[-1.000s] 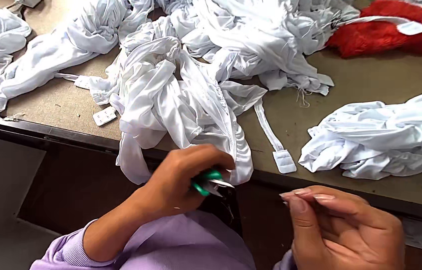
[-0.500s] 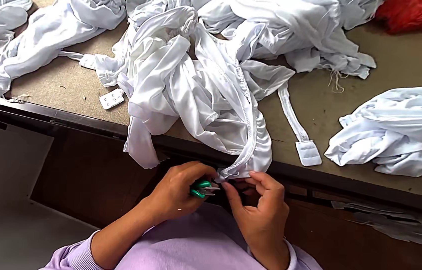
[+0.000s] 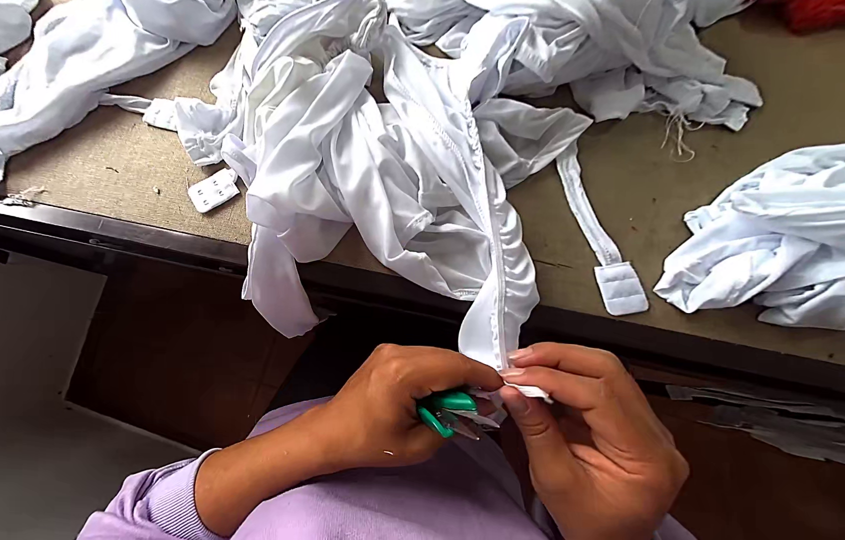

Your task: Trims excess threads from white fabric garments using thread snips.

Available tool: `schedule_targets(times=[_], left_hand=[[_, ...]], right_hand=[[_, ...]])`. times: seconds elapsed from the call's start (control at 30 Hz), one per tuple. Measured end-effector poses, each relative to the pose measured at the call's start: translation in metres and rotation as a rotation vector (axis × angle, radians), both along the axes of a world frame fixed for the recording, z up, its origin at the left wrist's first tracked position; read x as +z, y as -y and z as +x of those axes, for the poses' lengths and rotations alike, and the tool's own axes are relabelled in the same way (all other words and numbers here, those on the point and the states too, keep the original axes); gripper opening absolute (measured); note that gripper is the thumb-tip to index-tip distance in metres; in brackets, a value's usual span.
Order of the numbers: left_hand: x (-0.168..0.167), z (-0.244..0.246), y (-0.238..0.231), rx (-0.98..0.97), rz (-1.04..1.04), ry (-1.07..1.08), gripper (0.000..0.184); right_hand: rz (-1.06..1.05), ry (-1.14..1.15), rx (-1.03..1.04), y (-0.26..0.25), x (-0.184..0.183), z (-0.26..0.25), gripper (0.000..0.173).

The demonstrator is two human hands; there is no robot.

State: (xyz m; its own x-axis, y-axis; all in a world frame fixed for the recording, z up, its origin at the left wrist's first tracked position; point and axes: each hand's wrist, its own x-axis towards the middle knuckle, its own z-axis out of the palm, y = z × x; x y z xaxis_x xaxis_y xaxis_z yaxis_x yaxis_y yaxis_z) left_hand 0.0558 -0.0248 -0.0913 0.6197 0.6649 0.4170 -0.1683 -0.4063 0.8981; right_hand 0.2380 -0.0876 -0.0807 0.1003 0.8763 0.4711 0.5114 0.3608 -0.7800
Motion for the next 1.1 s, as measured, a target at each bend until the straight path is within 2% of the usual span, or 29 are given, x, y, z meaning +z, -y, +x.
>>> schedule_targets(times=[0.07,0.17,0.23,0.37,0.5,0.83,0.97,1.1], left_hand=[[0.006,-0.005,-0.004,0.003,0.068,-0.108,0.023],[0.029,-0.021,-0.014,0.077,0.271,-0.39,0.038],[0.046,-0.029,-0.023,0.114,0.399,-0.509,0.037],[0.065,-0.034,-0.041,0.09,0.65,-0.578,0.03],[0.079,-0.027,-0.048,0.032,0.806,-0.673,0.031],[0.097,-0.014,-0.054,-0.118,0.854,-0.749,0.031],[0.093,-0.008,-0.058,-0.147,0.849,-0.722,0.029],[0.081,-0.006,-0.064,-0.173,0.826,-0.717,0.03]], right_hand=[[-0.015,-0.067,0.044,-0.003,0.004,0.004,0.009],[-0.034,-0.13,0.084,-0.004,0.009,0.01,0.011],[-0.035,-0.118,0.108,-0.005,0.01,0.012,0.012],[-0.062,-0.083,0.152,-0.008,0.011,0.014,0.012],[-0.091,-0.091,0.221,-0.01,0.014,0.015,0.017],[-0.187,-0.092,0.273,-0.014,0.022,0.018,0.011],[-0.213,-0.077,0.289,-0.018,0.021,0.017,0.016],[-0.219,-0.128,0.272,-0.019,0.017,0.012,0.013]])
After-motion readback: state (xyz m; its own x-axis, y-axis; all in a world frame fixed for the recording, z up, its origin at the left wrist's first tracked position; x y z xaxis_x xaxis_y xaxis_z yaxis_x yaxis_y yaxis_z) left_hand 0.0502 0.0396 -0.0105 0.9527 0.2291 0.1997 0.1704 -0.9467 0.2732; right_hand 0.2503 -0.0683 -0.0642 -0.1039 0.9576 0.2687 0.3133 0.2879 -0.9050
